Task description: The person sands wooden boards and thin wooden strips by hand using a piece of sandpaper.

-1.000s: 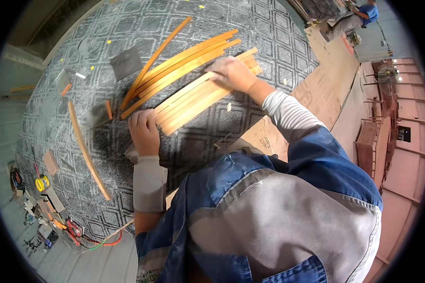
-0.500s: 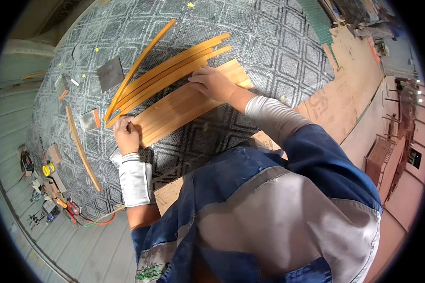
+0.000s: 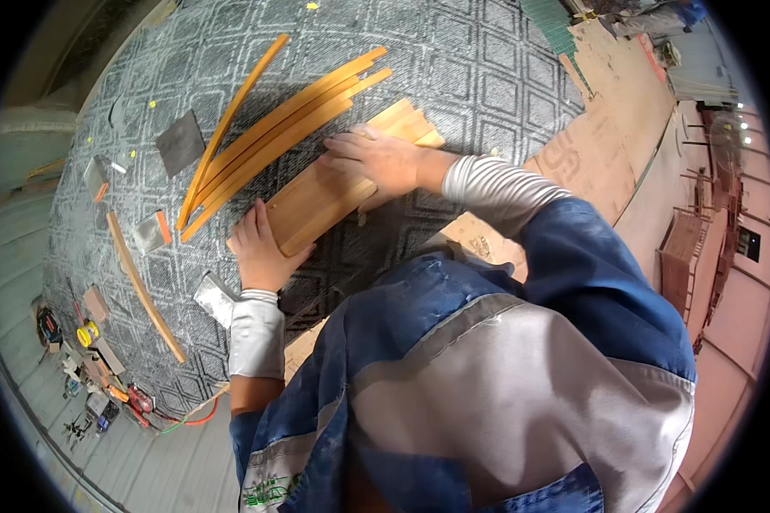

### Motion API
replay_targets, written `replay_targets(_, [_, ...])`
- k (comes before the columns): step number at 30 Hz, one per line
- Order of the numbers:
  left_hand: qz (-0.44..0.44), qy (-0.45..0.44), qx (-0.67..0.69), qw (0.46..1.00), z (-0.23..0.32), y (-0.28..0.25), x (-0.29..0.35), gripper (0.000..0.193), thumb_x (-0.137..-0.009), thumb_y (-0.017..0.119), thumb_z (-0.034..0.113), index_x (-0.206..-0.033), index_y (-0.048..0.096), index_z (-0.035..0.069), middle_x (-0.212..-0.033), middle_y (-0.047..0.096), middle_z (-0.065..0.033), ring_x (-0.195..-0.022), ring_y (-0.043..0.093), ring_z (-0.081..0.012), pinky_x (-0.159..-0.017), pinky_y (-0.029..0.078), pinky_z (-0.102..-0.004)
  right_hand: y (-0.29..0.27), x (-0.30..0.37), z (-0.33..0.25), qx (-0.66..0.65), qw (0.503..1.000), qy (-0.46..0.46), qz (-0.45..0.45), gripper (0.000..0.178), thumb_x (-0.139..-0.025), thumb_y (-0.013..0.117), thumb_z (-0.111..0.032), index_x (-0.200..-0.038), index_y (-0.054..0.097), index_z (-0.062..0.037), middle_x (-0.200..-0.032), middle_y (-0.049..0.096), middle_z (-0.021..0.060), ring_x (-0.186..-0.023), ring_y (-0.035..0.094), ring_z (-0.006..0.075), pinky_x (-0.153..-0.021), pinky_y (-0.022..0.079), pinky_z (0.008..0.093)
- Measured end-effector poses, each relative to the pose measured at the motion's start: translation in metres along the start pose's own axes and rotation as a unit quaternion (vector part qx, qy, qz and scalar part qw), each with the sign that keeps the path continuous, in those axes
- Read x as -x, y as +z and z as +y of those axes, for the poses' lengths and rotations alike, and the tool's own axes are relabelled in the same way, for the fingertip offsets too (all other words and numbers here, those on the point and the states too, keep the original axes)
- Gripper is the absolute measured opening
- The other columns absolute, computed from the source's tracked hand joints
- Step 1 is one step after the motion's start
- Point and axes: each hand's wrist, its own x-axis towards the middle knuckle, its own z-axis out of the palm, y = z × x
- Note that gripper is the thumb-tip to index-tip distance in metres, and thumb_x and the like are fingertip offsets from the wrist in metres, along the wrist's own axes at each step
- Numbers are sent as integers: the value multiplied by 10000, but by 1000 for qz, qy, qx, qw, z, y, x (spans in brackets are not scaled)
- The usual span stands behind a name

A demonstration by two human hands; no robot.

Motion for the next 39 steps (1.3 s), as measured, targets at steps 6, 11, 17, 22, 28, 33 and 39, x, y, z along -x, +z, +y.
replay_targets(6, [-3,20,3,1000,-6,8,0,1207,-641,855,610,-1525,347,-35,-1340,471,-193,-1239,450,-409,-1113,326,-546,1,-3,-3,32,999,-27,10,1032,-703,837,-513,-1513,421,-28,-1492,459,207,-1402,431,368,-1179,327,493])
replay_targets(11, [-6,10,40,999,-1,12,27,1245,-631,867,616,-1544,320,-31,-1379,452,-190,-1274,432,-406,-1126,314,-548,2,7,-22,40,998,-6,-38,1023,-719,828,-528,-1518,416,-38,-1492,465,192,-1404,439,363,-1195,313,500])
replay_targets(17, [3,4,107,994,-9,-4,42,886,-757,821,527,-1384,527,-25,-1278,553,-176,-1176,520,-381,-1046,410,-506,1,20,-31,-3,1000,12,-17,974,-698,870,-501,-1485,479,-81,-1454,518,165,-1382,462,344,-1175,347,500])
replay_targets(22, [-136,-179,304,926,-52,-5,14,361,-794,846,203,-1055,680,16,-1039,658,-134,-1006,617,-305,-884,505,-411,1,1,4,-67,984,149,-76,598,-720,896,-328,-1175,601,-76,-1140,618,119,-1161,564,357,-984,466,489])
replay_targets(28, [-226,-136,243,933,-52,-17,-3,284,-759,853,139,-958,683,27,-949,637,-116,-939,610,-296,-851,504,-402,-16,-27,8,-83,963,187,-177,463,-698,909,-252,-1011,651,-29,-1021,627,123,-1092,593,356,-921,499,439])
replay_targets(33, [-193,-74,198,958,-50,-11,6,255,-776,835,154,-922,675,20,-923,631,-131,-940,594,-344,-856,498,-425,-13,-24,17,-92,953,194,-214,524,-719,895,-271,-1140,697,-31,-1127,677,130,-1116,639,353,-934,521,443])
replay_targets(39, [-270,-172,235,918,-34,-26,6,242,-848,773,163,-989,641,17,-1019,623,-172,-1036,579,-403,-875,496,-451,-31,-25,4,-124,938,235,-223,458,-812,826,-231,-1209,684,-52,-1151,720,135,-1106,675,356,-910,537,439])
